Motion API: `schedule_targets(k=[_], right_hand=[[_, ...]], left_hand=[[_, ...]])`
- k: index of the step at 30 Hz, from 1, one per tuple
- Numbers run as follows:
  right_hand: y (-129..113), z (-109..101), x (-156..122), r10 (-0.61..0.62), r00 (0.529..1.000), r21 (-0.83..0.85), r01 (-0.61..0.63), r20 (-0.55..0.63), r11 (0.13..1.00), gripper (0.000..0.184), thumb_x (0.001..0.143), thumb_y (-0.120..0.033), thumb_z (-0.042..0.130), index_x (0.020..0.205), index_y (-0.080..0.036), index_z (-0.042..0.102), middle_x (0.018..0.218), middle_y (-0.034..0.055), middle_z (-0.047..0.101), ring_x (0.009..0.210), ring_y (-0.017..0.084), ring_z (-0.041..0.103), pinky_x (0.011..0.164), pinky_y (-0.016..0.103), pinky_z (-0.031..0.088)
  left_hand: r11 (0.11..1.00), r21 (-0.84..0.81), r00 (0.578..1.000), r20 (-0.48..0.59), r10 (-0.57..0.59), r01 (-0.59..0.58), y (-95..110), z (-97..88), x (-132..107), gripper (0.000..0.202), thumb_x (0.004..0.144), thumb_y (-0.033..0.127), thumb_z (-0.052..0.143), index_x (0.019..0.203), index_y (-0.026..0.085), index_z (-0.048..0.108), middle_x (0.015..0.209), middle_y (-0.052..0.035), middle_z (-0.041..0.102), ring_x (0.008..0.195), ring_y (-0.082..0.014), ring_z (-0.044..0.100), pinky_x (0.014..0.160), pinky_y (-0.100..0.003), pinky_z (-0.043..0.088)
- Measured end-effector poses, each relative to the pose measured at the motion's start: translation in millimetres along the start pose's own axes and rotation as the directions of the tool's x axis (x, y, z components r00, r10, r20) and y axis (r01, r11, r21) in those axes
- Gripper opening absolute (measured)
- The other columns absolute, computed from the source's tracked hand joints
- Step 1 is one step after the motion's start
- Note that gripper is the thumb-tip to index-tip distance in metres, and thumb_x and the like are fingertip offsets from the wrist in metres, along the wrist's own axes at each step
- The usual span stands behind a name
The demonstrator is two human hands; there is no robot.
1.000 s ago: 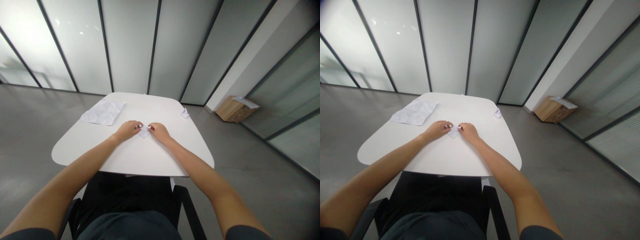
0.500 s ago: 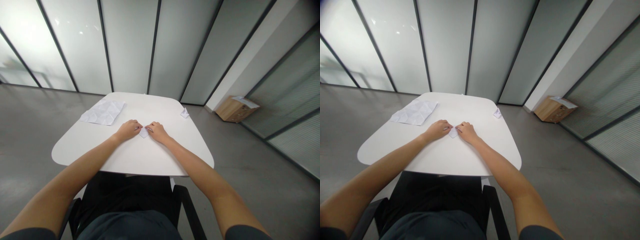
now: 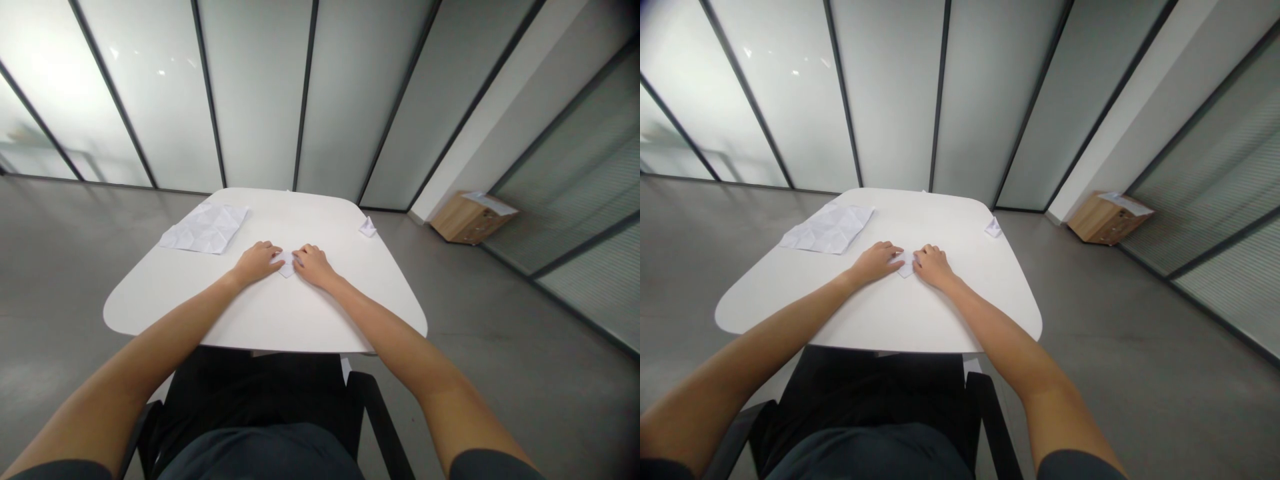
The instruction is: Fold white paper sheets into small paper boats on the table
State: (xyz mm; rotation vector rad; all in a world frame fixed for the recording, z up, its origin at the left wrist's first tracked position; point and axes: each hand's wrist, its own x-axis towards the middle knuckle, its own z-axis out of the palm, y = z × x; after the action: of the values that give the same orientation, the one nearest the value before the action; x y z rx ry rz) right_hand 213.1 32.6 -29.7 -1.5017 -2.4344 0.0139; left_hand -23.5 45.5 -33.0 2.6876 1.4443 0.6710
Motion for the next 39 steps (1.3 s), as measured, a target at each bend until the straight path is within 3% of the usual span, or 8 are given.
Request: schedule_targets(k=[8,12,16,21,25,31,35,39], right_hand=[[3.4,1.2,1.4,-0.026,1.000,0.078,0.026,-0.006,0.997,0.036,0.106,-0.034,0.057,0.137,-0.020,0.069,0.141,0.0127,0.066,0.131,0.030,0.056,0.109,0.045,0.042],[5.0,3.1,2.3,-0.004,1.000,0.215,0.010,-0.027,0.976,0.035,0.102,-0.027,0.064,0.137,-0.022,0.064,0.126,0.0090,0.074,0.120,0.026,0.063,0.105,0.042,0.043],[9.2,3.6,3.8,-0.021,0.993,0.361,0.061,-0.114,0.930,0.049,0.098,-0.022,0.067,0.144,-0.021,0.054,0.111,0.0051,0.076,0.100,0.020,0.067,0.095,0.036,0.047],[14.4,-5.5,4.9,-0.145,0.940,0.340,0.251,-0.308,0.906,0.021,0.103,-0.035,0.064,0.118,-0.021,0.068,0.103,0.0066,0.074,0.096,0.021,0.066,0.094,0.035,0.047],[16.7,-13.0,2.7,-0.203,0.891,0.289,0.336,-0.406,0.896,0.025,0.108,-0.042,0.058,0.103,-0.021,0.072,0.098,0.0080,0.072,0.094,0.022,0.064,0.093,0.036,0.047],[19.9,-7.5,4.2,-0.257,0.906,0.248,0.348,-0.336,0.904,0.019,0.107,-0.033,0.059,0.103,-0.022,0.075,0.106,0.0094,0.073,0.102,0.024,0.064,0.098,0.038,0.046],[21.7,1.4,6.3,-0.273,0.939,0.210,0.315,-0.207,0.925,0.010,0.101,-0.021,0.066,0.104,-0.022,0.076,0.113,0.0085,0.076,0.108,0.024,0.065,0.100,0.037,0.045],[23.2,4.9,6.4,-0.284,0.952,0.191,0.302,-0.115,0.934,0.012,0.096,-0.018,0.071,0.106,-0.022,0.077,0.116,0.0076,0.079,0.111,0.024,0.069,0.102,0.036,0.046]], left_hand=[[0.998,-0.012,0.998,0.002,0.061,-0.061,-3.6,0.5,-0.2,0.038,0.100,0.046,0.061,0.125,0.021,0.075,0.119,-0.0114,0.073,0.114,-0.0296,0.065,0.106,-0.042,0.050],[0.987,-0.159,1.000,0.012,0.000,0.002,-2.5,0.3,0.9,0.041,0.096,0.042,0.067,0.131,0.019,0.070,0.112,-0.0090,0.077,0.105,-0.0272,0.070,0.098,-0.039,0.053],[0.944,-0.325,0.997,-0.030,-0.072,0.059,-4.1,-2.8,3.3,0.053,0.092,0.040,0.072,0.141,0.021,0.065,0.106,-0.0051,0.078,0.091,-0.0219,0.071,0.087,-0.034,0.054],[0.920,-0.362,0.974,-0.217,0.071,-0.147,-4.3,-15.5,3.2,0.034,0.099,0.048,0.066,0.117,0.020,0.075,0.100,-0.0071,0.076,0.083,-0.0186,0.067,0.081,-0.032,0.054],[0.917,-0.320,0.943,-0.303,0.137,-0.236,-0.3,-23.8,0.4,0.027,0.102,0.045,0.064,0.109,0.021,0.075,0.099,-0.0071,0.074,0.087,-0.0187,0.067,0.082,-0.031,0.054],[0.948,-0.218,0.965,-0.173,0.195,-0.231,-6.1,-18.7,-1.3,0.018,0.102,0.033,0.061,0.109,0.024,0.076,0.109,-0.0064,0.078,0.101,-0.0227,0.071,0.094,-0.035,0.053],[0.982,-0.112,0.988,-0.042,0.149,-0.153,-13.4,-12.4,-1.8,0.021,0.099,0.036,0.064,0.110,0.027,0.079,0.109,-0.0063,0.079,0.103,-0.0259,0.072,0.094,-0.037,0.053],[0.981,-0.110,0.986,0.021,0.165,-0.162,-16.3,-10.7,-2.0,0.026,0.099,0.043,0.064,0.110,0.027,0.081,0.108,-0.0061,0.081,0.101,-0.0257,0.073,0.094,-0.036,0.053]])
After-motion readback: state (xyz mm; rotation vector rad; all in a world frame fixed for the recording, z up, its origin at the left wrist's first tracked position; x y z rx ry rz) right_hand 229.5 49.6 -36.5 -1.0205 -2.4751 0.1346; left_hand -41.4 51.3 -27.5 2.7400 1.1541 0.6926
